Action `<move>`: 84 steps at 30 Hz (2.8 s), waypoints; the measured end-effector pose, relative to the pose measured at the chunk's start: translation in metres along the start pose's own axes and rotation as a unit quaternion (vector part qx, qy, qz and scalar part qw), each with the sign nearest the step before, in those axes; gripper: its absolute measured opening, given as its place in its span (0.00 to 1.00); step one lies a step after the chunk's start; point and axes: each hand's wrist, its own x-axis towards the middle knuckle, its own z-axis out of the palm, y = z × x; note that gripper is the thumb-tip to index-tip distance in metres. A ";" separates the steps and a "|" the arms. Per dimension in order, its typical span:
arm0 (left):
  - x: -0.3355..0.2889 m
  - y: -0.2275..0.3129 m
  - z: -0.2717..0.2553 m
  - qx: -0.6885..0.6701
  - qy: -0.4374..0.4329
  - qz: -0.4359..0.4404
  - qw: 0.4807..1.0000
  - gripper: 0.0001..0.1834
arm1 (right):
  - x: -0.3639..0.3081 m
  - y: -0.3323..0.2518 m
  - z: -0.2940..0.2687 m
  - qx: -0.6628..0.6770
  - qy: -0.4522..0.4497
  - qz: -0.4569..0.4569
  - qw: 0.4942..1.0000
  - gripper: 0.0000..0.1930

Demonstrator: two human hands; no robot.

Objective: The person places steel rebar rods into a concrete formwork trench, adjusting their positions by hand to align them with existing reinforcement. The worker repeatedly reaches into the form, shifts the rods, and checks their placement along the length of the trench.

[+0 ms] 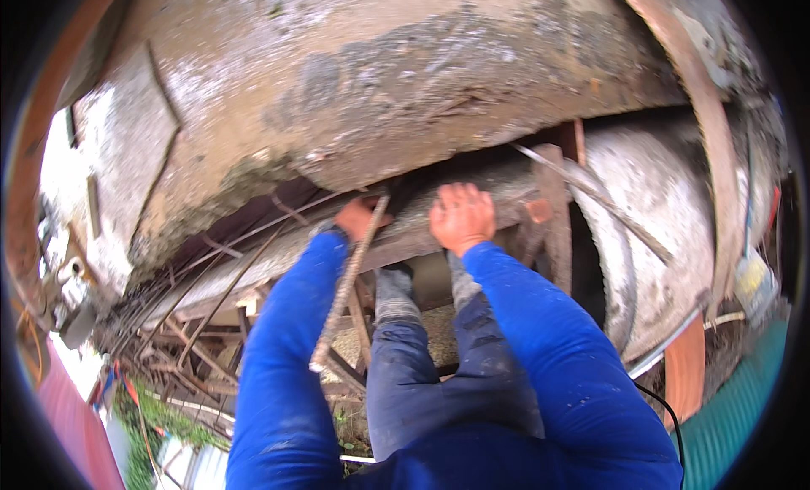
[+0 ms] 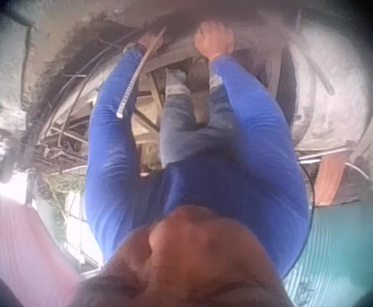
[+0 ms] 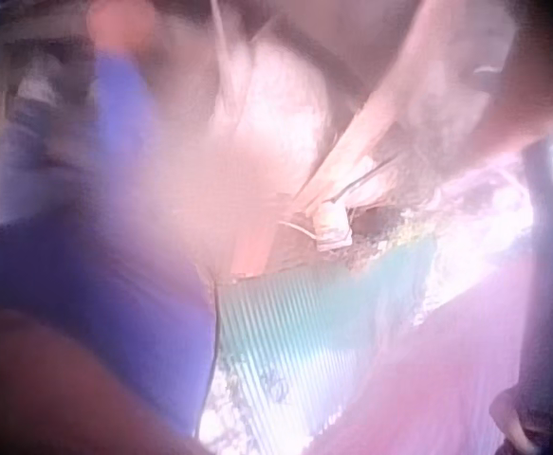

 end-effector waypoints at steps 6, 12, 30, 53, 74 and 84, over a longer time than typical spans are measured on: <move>0.029 0.024 0.013 0.189 -0.015 -0.028 0.981 0.36 | 0.008 -0.007 -0.011 0.014 -0.072 0.030 0.997 0.10; -0.021 -0.011 -0.013 0.094 0.069 -0.128 0.985 0.34 | 0.009 -0.007 -0.012 0.009 -0.062 0.030 0.998 0.10; -0.047 0.011 -0.017 0.146 0.047 -0.138 0.978 0.36 | 0.011 -0.005 -0.014 0.029 -0.076 0.042 0.996 0.09; -0.174 -0.006 -0.036 0.071 0.152 -0.113 0.979 0.37 | -0.034 -0.060 -0.051 0.150 -0.090 -0.226 0.958 0.13; -0.581 -0.099 -0.140 -0.032 0.135 -0.100 0.985 0.47 | -0.055 -0.119 -0.069 0.167 -0.148 0.000 0.975 0.05; -0.588 -0.088 -0.179 -0.041 0.218 -0.101 0.970 0.44 | -0.017 -0.181 0.031 0.056 -0.197 0.039 0.978 0.07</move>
